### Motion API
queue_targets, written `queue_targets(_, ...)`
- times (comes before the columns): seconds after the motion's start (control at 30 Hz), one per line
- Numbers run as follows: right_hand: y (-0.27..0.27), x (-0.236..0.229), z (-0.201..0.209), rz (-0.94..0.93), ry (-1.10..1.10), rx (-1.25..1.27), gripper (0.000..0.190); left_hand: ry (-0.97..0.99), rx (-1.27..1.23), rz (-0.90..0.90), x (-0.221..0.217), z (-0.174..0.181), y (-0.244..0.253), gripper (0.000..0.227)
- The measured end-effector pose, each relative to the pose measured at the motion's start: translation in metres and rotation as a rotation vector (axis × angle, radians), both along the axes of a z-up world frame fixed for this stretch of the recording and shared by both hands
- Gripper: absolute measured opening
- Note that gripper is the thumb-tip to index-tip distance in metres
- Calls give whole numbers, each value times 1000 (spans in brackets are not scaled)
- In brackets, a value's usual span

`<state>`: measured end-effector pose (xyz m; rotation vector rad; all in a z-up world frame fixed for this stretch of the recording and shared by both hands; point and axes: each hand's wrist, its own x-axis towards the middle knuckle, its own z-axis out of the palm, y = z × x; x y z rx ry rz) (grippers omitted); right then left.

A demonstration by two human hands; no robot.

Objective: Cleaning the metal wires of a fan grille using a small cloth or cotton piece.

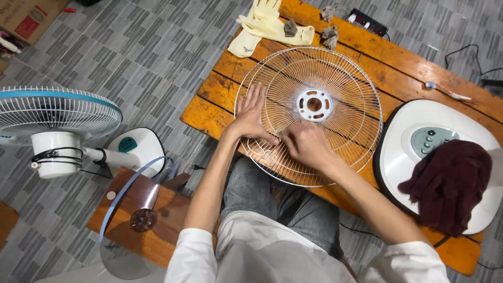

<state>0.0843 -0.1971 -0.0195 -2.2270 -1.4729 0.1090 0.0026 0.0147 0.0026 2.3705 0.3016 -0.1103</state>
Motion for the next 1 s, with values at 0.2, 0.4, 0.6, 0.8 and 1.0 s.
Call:
queue_targets(0.2, -3, -5, 39, -62, 70, -52, 16, -20, 8, 5, 2, -10, 2, 174)
queue_targets(0.4, -2, 24, -9, -83, -50, 29, 13, 3, 42, 0, 3, -9, 1, 175)
queue_targets(0.6, -4, 20, -1, -97, -163, 75, 12, -8, 39, -3, 2, -8, 1, 178)
queue_targets(0.8, -6, -17, 6, -28, 0, 150, 11, -20, 41, -7, 3, -10, 2, 175)
queue_targets(1.0, -17, -26, 38, -38, 99, 35, 15, 10, 36, 6, 4, -7, 2, 176)
